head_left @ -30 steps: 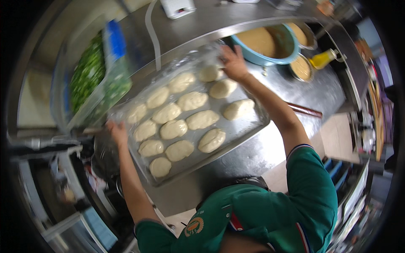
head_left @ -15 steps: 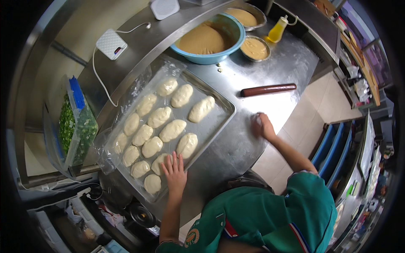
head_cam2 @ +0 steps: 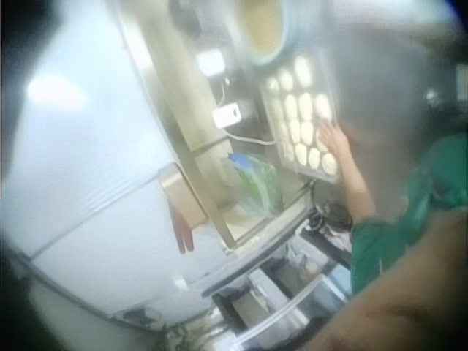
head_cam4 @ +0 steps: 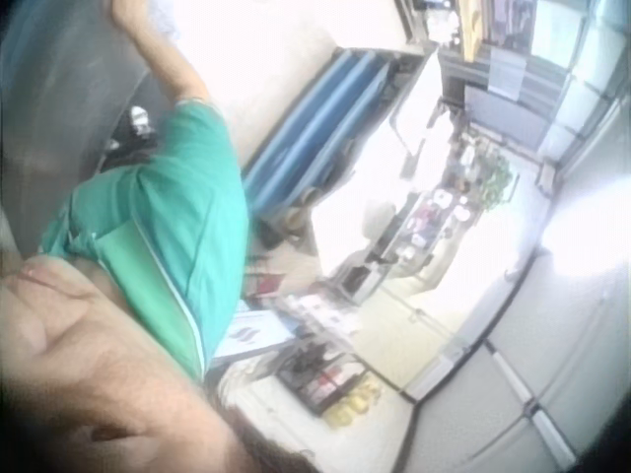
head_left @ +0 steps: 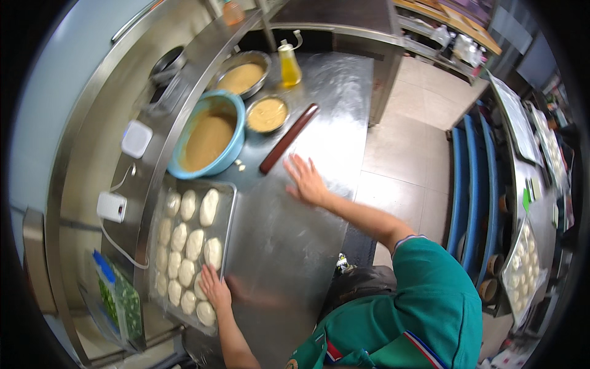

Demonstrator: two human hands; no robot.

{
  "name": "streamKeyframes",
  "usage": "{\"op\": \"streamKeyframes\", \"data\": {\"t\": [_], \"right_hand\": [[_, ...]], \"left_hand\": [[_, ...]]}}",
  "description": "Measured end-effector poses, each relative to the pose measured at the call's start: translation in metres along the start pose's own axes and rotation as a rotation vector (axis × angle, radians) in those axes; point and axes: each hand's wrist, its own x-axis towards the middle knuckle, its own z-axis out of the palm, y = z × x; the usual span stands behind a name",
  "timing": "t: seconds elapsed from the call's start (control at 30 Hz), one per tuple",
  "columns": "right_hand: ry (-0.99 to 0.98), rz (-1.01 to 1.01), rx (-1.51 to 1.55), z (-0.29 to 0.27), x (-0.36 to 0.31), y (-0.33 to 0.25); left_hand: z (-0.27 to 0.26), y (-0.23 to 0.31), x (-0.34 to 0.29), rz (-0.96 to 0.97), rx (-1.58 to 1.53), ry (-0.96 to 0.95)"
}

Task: The person retrieves dough balls from a tray, rolls one into a long strip, flattens it with a rolling pin, spreads a paste, sprinkles chopped green onions, and rolls the dough into a scorpion bun. The finished bun is placed on a tray.

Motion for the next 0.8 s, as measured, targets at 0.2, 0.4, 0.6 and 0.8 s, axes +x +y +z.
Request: {"op": "streamKeyframes", "data": {"t": [0.2,0.4,0.6,0.8], "right_hand": [[-0.064,0.187,0.171,-0.034,-0.144,-0.002],[-0.039,0.238,0.020,-0.041,-0.342,0.028],[-0.686,1.478,0.259,-0.073,-0.701,0.018],[-0.586,1.776,0.189,-0.133,-0.920,-0.114]], "left_hand": [[-0.005,0.009,-0.005,-0.028,-0.041,0.038],[0.004,0.001,-0.012,-0.048,-0.023,0.016],[-0.008,0.000,-0.036,-0.011,-0.070,0.045],[-0.009,0.071,-0.108,0.150,-0.244,0.365]]}}
